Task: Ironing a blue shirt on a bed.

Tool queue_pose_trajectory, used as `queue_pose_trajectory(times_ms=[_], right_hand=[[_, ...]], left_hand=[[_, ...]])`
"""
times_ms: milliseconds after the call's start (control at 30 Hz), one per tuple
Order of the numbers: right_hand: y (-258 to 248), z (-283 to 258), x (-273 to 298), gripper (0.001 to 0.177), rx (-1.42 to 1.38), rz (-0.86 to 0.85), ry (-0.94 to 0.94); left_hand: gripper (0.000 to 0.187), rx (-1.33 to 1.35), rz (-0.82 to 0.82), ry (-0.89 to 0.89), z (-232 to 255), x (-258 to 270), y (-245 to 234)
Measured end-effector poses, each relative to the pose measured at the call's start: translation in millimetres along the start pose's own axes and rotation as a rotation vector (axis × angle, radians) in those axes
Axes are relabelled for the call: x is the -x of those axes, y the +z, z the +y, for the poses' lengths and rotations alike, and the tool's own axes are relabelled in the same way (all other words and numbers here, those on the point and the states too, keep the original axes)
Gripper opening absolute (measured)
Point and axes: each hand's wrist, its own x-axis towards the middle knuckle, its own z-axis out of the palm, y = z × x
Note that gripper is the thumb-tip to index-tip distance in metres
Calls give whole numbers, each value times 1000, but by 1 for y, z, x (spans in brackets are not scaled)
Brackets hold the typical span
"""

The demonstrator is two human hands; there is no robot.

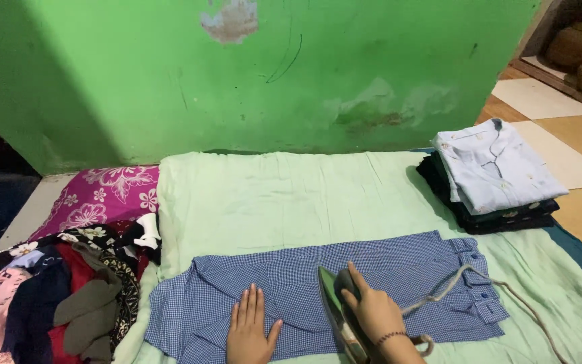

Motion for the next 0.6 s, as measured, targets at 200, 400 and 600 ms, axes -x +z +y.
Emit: queue_pose_trajectory(times_ms=[200,400,600], right_hand=[[3,5,28,73,10,-81,42],[29,10,23,72,34,-32,15],[15,-25,10,71,57,-19,-35]], left_hand=[[88,-16,-71,-43,3,6,-19],[88,-18,-47,-20,-11,2,-6],[84,-23,-48,-78,-21,4,-38]])
